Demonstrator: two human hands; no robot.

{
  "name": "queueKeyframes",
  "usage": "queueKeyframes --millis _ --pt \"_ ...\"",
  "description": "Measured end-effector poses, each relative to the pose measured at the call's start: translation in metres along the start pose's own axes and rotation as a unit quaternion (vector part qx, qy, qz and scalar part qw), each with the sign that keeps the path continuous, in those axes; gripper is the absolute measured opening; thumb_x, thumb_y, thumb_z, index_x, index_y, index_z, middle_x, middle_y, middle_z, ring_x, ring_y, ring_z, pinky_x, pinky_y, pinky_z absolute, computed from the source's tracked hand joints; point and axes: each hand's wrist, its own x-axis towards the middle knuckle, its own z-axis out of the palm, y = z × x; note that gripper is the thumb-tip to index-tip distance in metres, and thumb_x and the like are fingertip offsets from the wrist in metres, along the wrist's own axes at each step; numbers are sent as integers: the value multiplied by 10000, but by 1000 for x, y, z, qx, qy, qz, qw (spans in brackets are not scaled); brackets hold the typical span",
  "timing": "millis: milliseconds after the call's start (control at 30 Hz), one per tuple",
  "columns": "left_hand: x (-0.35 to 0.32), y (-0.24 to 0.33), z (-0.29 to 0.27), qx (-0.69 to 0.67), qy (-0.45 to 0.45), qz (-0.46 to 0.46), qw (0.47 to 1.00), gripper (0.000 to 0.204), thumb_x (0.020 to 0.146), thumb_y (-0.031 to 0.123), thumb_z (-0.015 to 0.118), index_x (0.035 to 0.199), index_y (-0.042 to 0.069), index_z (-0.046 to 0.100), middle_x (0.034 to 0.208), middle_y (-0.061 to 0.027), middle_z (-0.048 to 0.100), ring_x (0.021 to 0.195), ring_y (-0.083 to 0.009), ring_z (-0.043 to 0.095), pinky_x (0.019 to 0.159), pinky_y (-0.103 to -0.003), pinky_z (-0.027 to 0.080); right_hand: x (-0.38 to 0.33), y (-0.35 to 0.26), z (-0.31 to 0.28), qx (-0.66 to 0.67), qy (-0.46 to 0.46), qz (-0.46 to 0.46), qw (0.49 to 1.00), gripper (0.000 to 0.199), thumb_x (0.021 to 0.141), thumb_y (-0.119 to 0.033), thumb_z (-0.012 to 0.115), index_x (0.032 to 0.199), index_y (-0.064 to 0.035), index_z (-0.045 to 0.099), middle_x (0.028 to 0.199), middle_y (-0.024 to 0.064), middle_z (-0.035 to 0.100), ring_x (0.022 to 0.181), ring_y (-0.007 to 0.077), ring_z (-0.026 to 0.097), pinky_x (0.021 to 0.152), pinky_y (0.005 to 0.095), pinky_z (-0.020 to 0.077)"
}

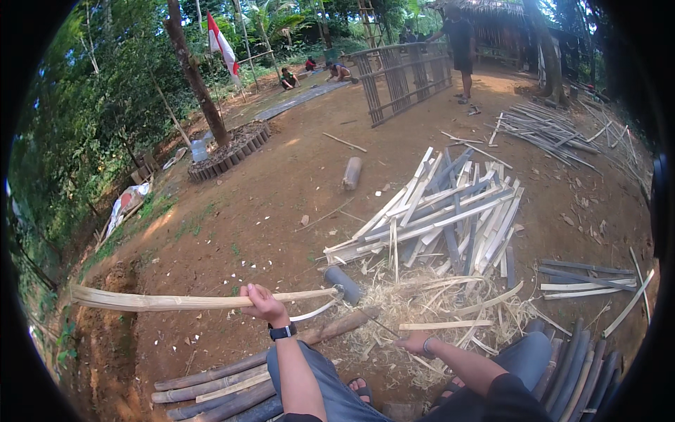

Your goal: The person whittles a long piece of wood using a large blade, shaving off thin strips and then turning the wood over to whittle the other side.

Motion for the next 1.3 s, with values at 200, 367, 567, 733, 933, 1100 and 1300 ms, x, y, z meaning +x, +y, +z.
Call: queueKeyframes --millis 200,367,567,733,933,1100,1300 --pt "15 15 -17 -16 21 3 1000 334 898 167 434 601 124 287 460 32 265 382 -51 243 370 -228 181 28 36 11 147 -4 81 986 505 736 -527 707 630 -47 591 553 46 535 457 142 474 438 289 393" --pt "23 19 -31 -2 39 0 999 334 887 158 439 590 121 292 453 30 277 374 -55 250 365 -225 182 -7 73 -47 40 130 189 973 563 768 -550 650 836 7 691 724 144 662 578 230 625 541 352 506" --pt "17 13 -29 -29 -1 -29 999 316 888 150 431 603 119 298 454 26 277 377 -57 258 369 -225 193 -47 53 -101 -349 156 22 924 466 757 -483 612 862 -39 707 860 220 670 839 356 657 774 426 524" --pt "9 13 -17 -78 -128 -84 985 281 887 128 424 635 114 300 478 24 280 398 -57 252 376 -223 205 -135 -34 -164 -471 147 -48 869 400 729 -438 628 773 -46 695 754 181 668 723 340 666 703 426 541" --pt "-13 2 -14 -123 -212 -111 963 265 889 128 423 656 113 298 491 16 282 411 -59 243 381 -226 214 -150 -33 -155 -454 150 -53 876 333 727 -372 611 724 -47 684 710 173 662 675 330 665 664 429 544" --pt "-29 -3 -2 -116 -240 -129 955 267 891 140 406 651 124 289 500 15 269 410 -67 219 385 -228 213 -127 -7 -142 -500 74 -58 861 300 701 -334 619 743 -46 693 733 167 672 692 318 674 666 412 547" --pt "-43 -12 9 -108 -267 -153 945 274 886 139 415 643 122 289 491 9 279 403 -71 242 378 -226 212 -115 13 -130 -497 0 -14 868 279 678 -312 654 786 -60 706 795 158 688 746 302 683 678 402 552"
